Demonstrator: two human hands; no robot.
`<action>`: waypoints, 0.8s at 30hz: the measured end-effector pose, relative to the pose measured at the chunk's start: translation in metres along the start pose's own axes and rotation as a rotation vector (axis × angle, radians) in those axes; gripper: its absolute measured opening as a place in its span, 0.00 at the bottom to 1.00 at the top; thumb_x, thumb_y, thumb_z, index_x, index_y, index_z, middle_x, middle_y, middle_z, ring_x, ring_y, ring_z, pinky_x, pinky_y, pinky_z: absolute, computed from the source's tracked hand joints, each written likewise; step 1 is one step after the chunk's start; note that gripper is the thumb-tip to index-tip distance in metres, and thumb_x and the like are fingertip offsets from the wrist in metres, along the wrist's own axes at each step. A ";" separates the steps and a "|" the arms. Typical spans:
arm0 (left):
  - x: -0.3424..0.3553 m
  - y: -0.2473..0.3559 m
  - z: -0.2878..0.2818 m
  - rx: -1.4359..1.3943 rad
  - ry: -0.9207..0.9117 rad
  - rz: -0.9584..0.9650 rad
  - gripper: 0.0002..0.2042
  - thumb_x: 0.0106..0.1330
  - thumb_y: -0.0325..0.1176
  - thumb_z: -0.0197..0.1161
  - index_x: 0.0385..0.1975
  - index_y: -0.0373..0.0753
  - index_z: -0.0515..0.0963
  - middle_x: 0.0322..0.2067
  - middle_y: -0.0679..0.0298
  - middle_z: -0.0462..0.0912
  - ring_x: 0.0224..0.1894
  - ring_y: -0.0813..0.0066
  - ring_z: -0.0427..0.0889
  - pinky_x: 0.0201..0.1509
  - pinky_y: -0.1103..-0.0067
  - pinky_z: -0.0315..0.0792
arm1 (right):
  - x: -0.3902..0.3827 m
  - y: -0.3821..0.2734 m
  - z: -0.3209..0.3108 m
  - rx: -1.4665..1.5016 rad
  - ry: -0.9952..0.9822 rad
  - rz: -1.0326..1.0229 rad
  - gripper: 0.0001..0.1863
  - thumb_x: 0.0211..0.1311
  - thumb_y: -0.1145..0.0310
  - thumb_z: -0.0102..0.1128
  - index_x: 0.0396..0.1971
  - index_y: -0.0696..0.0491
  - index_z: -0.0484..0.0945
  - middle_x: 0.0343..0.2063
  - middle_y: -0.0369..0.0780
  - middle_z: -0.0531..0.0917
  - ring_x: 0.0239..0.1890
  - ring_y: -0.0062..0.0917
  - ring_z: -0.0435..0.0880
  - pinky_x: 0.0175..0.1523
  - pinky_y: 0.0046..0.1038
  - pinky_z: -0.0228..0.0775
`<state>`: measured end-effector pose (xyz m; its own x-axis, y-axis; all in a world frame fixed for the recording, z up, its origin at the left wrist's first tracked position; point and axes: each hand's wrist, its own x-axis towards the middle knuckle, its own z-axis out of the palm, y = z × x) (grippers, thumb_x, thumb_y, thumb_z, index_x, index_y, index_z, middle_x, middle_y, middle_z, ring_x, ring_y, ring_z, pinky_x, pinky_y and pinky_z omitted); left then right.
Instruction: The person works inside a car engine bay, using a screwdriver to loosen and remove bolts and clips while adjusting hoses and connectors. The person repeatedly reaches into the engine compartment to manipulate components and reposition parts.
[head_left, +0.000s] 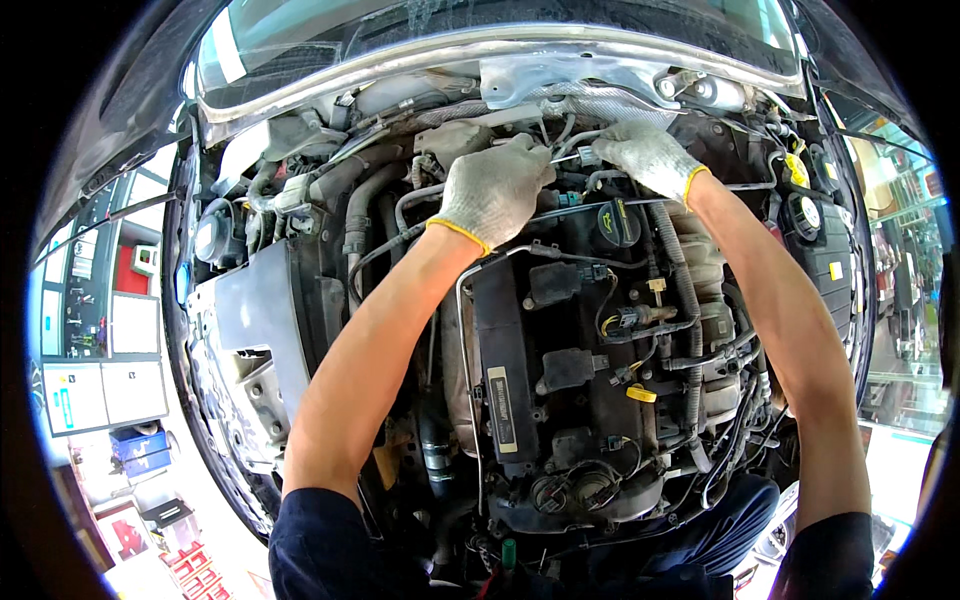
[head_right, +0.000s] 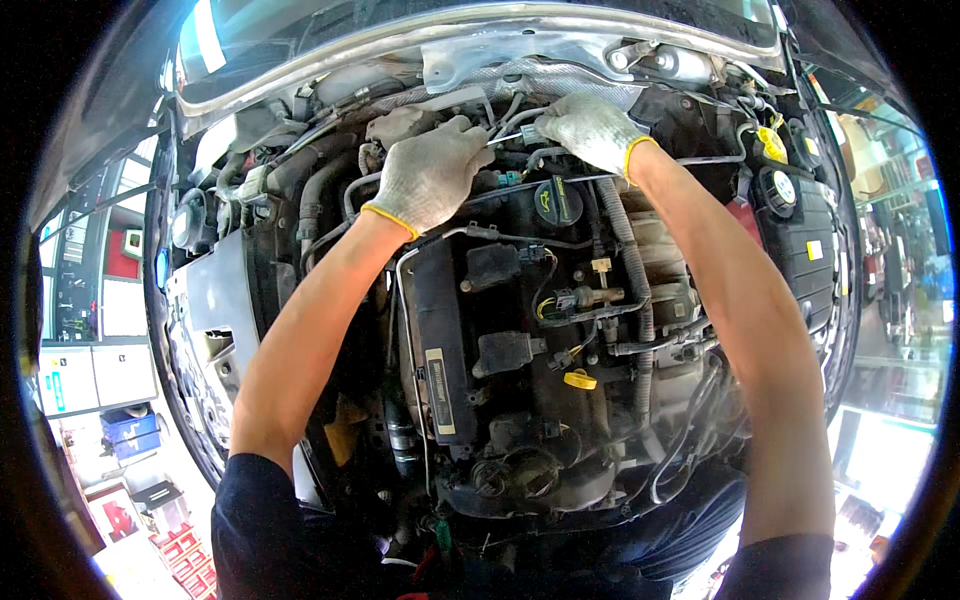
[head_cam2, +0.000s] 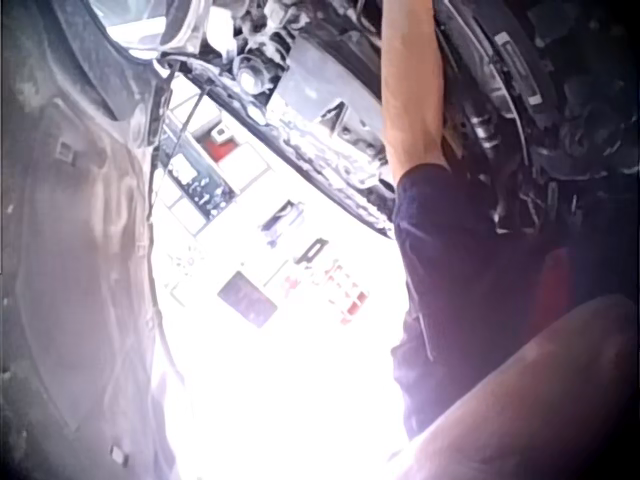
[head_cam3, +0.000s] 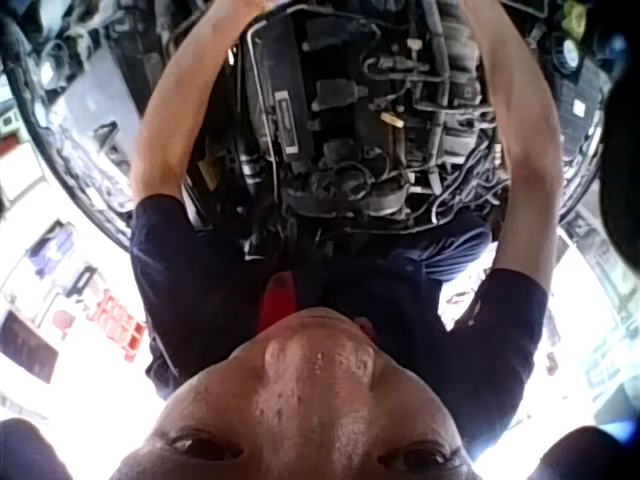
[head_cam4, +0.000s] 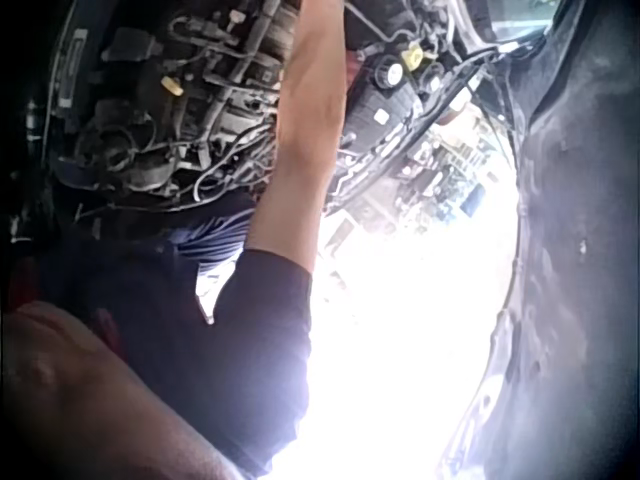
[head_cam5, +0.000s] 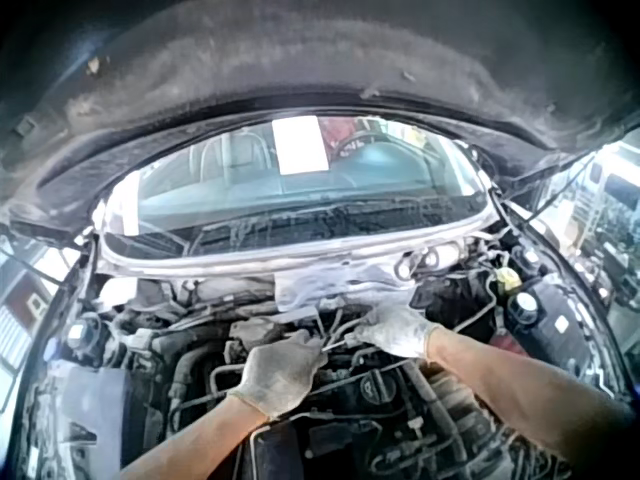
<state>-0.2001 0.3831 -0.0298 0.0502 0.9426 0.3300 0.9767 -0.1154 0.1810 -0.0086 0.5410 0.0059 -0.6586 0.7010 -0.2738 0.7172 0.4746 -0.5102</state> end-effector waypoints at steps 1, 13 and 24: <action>-0.003 0.000 0.001 0.015 0.042 0.027 0.11 0.75 0.43 0.59 0.40 0.42 0.80 0.40 0.60 0.82 0.43 0.55 0.87 0.45 0.63 0.82 | 0.001 0.002 0.003 -0.047 0.059 -0.064 0.23 0.72 0.52 0.57 0.43 0.59 0.86 0.38 0.53 0.88 0.43 0.46 0.86 0.52 0.42 0.74; 0.000 -0.015 -0.008 -0.020 -0.108 0.079 0.06 0.73 0.33 0.62 0.42 0.43 0.84 0.49 0.65 0.82 0.58 0.62 0.81 0.53 0.67 0.82 | -0.011 0.002 0.006 0.019 0.042 -0.181 0.21 0.73 0.55 0.61 0.54 0.54 0.85 0.44 0.48 0.90 0.48 0.41 0.87 0.56 0.36 0.75; -0.004 -0.007 -0.007 -0.155 0.021 -0.024 0.10 0.67 0.30 0.65 0.45 0.40 0.85 0.39 0.55 0.87 0.45 0.49 0.84 0.52 0.63 0.76 | -0.011 0.016 0.003 0.082 0.033 -0.189 0.16 0.73 0.61 0.62 0.53 0.53 0.86 0.37 0.44 0.89 0.40 0.32 0.85 0.52 0.32 0.74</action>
<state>-0.2082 0.3776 -0.0260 0.0212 0.9391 0.3430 0.9335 -0.1415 0.3295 0.0089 0.5396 -0.0013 -0.7711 0.6209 -0.1411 0.5599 0.5555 -0.6147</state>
